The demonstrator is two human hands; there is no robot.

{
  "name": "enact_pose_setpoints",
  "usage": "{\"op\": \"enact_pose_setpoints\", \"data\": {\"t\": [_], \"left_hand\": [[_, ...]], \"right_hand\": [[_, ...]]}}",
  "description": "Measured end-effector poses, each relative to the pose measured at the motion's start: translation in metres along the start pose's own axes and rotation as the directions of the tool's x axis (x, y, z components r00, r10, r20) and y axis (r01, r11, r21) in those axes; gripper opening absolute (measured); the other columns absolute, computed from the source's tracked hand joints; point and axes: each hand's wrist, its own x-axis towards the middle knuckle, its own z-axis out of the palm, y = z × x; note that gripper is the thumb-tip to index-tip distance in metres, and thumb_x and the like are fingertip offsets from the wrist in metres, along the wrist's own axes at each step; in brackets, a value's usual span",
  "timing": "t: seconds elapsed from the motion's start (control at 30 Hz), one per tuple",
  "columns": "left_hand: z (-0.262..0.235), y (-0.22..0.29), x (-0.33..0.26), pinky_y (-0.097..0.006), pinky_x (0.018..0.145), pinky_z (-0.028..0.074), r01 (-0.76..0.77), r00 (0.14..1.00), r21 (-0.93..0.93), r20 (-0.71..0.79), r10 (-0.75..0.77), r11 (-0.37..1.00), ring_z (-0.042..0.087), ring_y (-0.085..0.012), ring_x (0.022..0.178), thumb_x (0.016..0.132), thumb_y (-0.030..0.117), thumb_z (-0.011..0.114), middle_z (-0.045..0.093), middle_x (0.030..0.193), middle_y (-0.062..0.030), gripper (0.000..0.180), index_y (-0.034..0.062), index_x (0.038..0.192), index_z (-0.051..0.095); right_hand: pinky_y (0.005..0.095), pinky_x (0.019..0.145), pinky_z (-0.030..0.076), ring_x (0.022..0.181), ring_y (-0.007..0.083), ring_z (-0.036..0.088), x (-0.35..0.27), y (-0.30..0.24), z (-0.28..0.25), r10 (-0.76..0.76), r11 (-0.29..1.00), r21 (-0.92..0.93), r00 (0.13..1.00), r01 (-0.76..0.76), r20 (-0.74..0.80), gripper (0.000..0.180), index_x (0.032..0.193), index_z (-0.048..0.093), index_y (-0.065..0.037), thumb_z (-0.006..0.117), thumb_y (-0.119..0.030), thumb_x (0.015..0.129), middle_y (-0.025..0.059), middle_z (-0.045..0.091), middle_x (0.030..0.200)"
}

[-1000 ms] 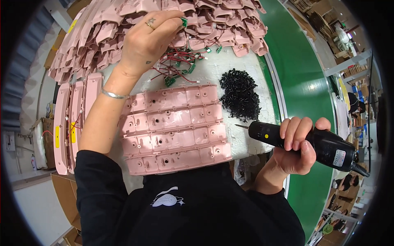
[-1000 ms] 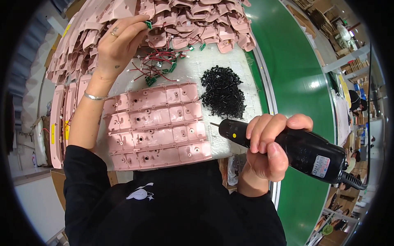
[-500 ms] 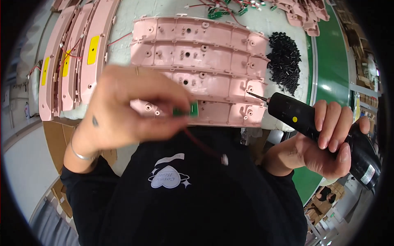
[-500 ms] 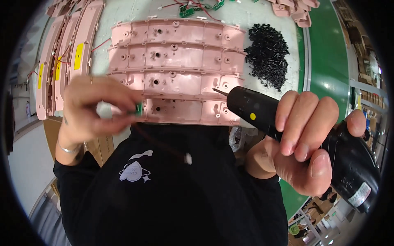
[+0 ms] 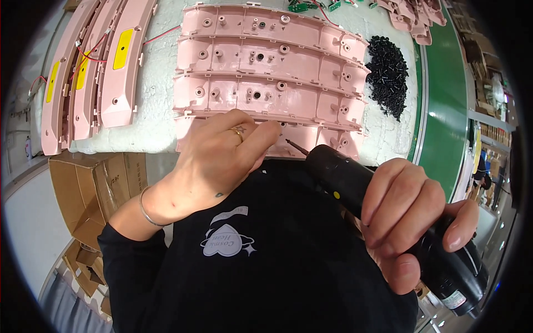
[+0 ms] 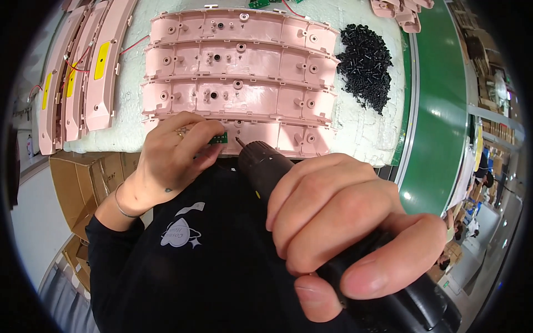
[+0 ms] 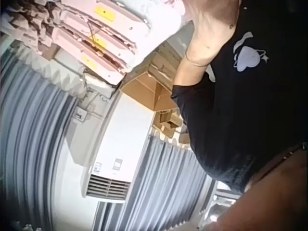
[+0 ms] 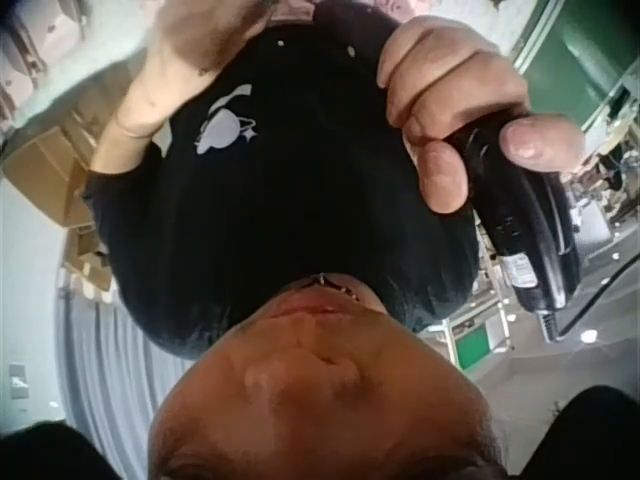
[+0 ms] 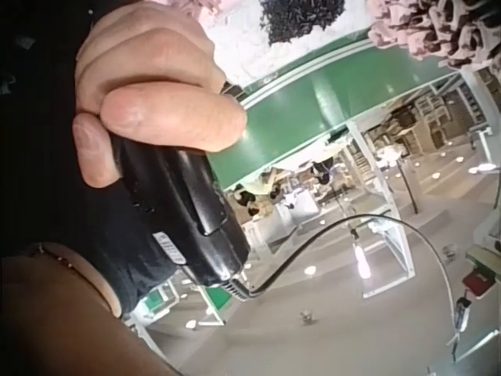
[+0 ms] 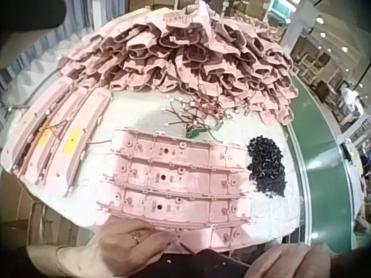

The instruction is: Mounting circuit boards into plastic housings and fastening them with an electric screwdriver.

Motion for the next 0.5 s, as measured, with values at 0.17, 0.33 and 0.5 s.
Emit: {"op": "enact_pose_setpoints", "data": {"t": [0.17, 0.33, 0.5], "left_hand": [[0.005, -0.006, -0.006, -0.036, 0.062, 0.051, -0.063, 0.997, 0.031, -0.04, 0.064, 0.998, 0.064, -0.0289, 0.077, 0.07, -0.001, 0.073, 0.065, 0.077, -0.0108, 0.028, 0.0015, 0.095, 0.062], [0.01, -0.014, -0.01, -0.034, 0.058, 0.051, -0.095, 0.994, 0.006, -0.055, 0.095, 0.995, 0.064, -0.0275, 0.081, 0.07, 0.0, 0.067, 0.062, 0.073, -0.0102, 0.03, 0.0008, 0.1, 0.061], [0.012, -0.015, -0.012, -0.033, 0.055, 0.052, -0.108, 0.993, -0.06, -0.056, 0.105, 0.992, 0.064, -0.0266, 0.085, 0.068, -0.003, 0.061, 0.06, 0.07, -0.0102, 0.039, 0.0005, 0.108, 0.059]], "right_hand": [[0.018, 0.047, 0.046, 0.049, 0.0066, 0.053, -0.004, 0.007, 0.003, -0.025, 1.0, 0.002, 0.998, 0.025, 0.061, 0.046, 0.115, 0.045, -0.017, 0.071, -0.011, 0.077, -0.0035, 0.057, 0.065], [0.021, 0.048, 0.047, 0.05, 0.0077, 0.054, -0.005, 0.008, 0.005, 0.051, 0.999, -0.02, 0.993, -0.049, 0.103, 0.045, 0.115, 0.044, -0.018, 0.068, -0.01, 0.078, -0.0026, 0.058, 0.068], [0.023, 0.048, 0.048, 0.049, 0.0084, 0.053, -0.005, 0.012, 0.012, 0.033, 0.998, -0.061, 0.994, -0.027, 0.101, 0.043, 0.113, 0.044, -0.018, 0.067, -0.009, 0.078, -0.0022, 0.056, 0.069]]}}
